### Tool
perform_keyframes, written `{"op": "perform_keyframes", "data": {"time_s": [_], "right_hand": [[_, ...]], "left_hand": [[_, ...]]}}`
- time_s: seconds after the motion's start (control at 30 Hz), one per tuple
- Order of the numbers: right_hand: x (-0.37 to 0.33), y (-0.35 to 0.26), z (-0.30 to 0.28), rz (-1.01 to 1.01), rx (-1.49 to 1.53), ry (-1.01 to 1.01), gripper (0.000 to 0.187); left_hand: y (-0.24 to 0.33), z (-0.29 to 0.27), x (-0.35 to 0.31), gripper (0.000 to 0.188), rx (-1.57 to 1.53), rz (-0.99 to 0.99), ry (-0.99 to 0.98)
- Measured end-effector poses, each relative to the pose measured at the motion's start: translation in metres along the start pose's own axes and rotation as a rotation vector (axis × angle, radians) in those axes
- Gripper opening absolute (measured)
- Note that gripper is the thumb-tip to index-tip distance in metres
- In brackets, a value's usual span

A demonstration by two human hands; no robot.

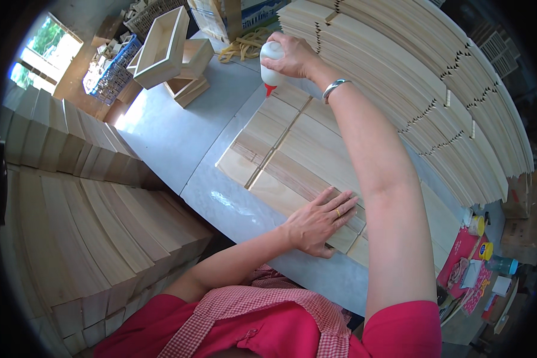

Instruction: The person assembles small wooden boxes by applying glue to thin wooden strips and attaching them to a frame using a pneumatic nail gun. The person repeatedly picks up strips, applies adhesive, and secures them to the box structure, stacking completed units on a nearby pile.

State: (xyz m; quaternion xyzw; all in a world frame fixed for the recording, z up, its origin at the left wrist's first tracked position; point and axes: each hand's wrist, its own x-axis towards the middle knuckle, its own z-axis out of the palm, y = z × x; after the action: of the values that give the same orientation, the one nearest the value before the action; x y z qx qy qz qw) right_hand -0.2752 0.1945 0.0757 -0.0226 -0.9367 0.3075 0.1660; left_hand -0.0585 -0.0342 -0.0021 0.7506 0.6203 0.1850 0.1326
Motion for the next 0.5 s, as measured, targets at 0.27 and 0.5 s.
{"op": "perform_keyframes", "data": {"time_s": [0.27, 0.5], "right_hand": [[0.004, 0.009, -0.009, 0.008, -0.014, 0.02, 0.053], [0.008, 0.026, -0.01, 0.021, -0.045, 0.074, 0.055]], "left_hand": [[0.0, -0.002, 0.001, 0.102, -0.008, -0.001, -0.026], [-0.001, -0.002, 0.001, 0.102, -0.027, 0.001, -0.019]]}}
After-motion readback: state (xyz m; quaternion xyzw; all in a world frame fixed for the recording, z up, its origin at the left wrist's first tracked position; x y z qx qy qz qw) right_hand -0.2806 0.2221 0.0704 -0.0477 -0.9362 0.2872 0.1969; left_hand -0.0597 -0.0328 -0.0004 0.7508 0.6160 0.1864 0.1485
